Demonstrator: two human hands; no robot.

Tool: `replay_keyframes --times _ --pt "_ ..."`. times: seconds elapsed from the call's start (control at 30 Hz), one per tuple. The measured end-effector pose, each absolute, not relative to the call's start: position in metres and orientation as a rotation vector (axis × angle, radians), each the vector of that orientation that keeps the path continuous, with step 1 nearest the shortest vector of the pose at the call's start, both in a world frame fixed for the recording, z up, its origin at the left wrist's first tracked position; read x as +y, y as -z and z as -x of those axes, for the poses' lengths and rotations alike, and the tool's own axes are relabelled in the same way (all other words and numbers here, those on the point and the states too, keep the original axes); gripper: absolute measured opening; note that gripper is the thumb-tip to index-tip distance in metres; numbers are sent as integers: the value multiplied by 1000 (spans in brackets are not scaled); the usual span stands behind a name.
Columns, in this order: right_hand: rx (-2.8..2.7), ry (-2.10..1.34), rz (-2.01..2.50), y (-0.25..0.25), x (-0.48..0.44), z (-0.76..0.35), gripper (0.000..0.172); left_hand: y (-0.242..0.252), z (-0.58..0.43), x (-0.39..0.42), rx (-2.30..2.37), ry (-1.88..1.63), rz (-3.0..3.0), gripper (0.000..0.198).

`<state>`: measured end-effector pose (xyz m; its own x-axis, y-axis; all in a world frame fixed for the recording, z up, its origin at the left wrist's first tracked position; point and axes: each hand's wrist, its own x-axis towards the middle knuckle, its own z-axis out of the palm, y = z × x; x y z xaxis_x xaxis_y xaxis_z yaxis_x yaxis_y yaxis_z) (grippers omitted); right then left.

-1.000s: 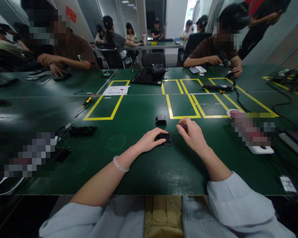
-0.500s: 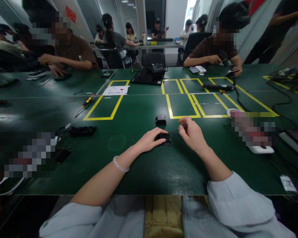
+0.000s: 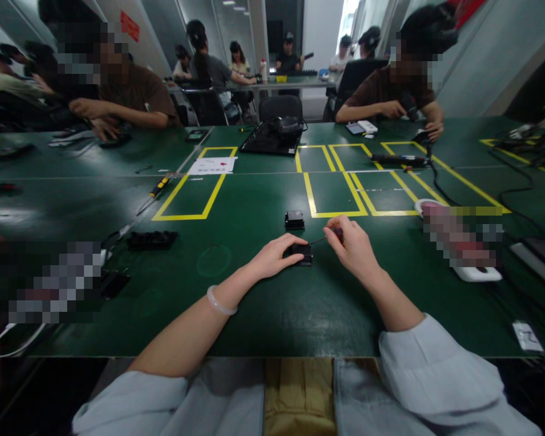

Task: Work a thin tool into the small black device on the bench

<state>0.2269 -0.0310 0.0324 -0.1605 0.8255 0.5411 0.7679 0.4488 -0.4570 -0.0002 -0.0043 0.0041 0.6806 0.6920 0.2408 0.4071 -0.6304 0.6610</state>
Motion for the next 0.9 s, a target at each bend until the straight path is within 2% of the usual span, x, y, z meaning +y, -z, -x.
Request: replay_keyframes --times 0.27,0.9 --pt "-1929 -122 1312 -35 -32 -225 9 -5 0 -4 847 -640 -2322 33" --pt "-1986 -112 1305 -36 -33 -225 12 -5 0 -4 843 -645 -2319 32"
